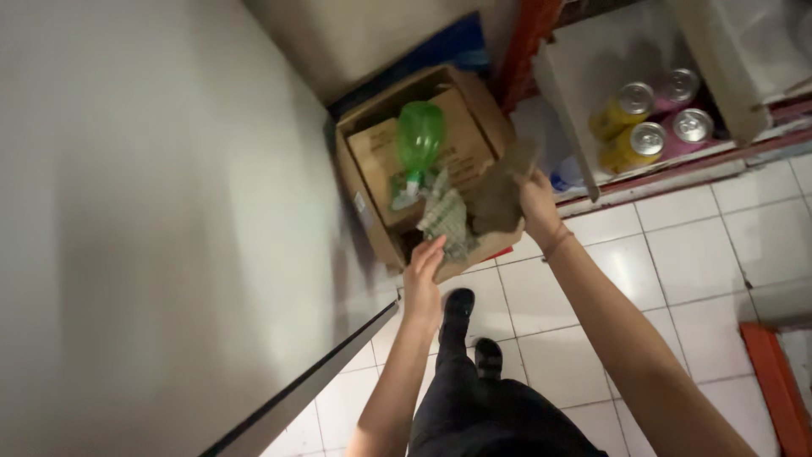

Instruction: The person sprays a green bottle onto a cloth and wipes the interior glass shelves and door of a commercial refrigerator. They repeatedly open and close the door, wipe different sections, and place the cloth and bottle into a cardboard box.

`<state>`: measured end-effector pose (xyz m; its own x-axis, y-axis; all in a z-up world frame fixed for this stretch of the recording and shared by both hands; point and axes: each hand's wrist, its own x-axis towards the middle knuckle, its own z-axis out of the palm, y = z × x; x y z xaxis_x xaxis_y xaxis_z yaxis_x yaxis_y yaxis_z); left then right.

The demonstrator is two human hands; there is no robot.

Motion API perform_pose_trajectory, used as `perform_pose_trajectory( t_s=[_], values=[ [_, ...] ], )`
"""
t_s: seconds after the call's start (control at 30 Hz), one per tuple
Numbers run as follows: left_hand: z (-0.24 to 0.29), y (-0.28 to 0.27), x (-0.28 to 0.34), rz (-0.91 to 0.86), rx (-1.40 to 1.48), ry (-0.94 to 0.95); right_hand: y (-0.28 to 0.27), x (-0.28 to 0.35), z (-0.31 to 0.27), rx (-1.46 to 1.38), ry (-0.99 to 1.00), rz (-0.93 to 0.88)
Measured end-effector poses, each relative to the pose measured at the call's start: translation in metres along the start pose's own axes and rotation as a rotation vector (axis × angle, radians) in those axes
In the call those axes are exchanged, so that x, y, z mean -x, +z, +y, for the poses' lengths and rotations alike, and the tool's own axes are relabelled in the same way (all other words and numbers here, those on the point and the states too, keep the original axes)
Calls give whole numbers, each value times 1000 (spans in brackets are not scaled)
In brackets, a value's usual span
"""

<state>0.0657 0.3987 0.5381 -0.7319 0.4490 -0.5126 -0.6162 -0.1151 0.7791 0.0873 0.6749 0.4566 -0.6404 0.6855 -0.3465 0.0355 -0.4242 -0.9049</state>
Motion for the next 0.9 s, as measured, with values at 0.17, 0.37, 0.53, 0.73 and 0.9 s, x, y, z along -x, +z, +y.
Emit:
perform_pose_trajectory(
  t_s=[0.17,0.37,0.53,0.73,0.9],
  values=[
    [-7,-5,47,-39,0,97,28,-47,17,-68,-21,-92],
    [-6,-15,77,-84,115,194,47,-34,5,285,-78,-167],
    [2,-15,92,-144,173,332,51,85,-48,94,323,-443],
    [23,-5,156,-114,39,670,50,226,-92,-96,28,-769],
    [41,-2,203,102,-251,905,64,266,-87,-226,40,-758]
  ],
)
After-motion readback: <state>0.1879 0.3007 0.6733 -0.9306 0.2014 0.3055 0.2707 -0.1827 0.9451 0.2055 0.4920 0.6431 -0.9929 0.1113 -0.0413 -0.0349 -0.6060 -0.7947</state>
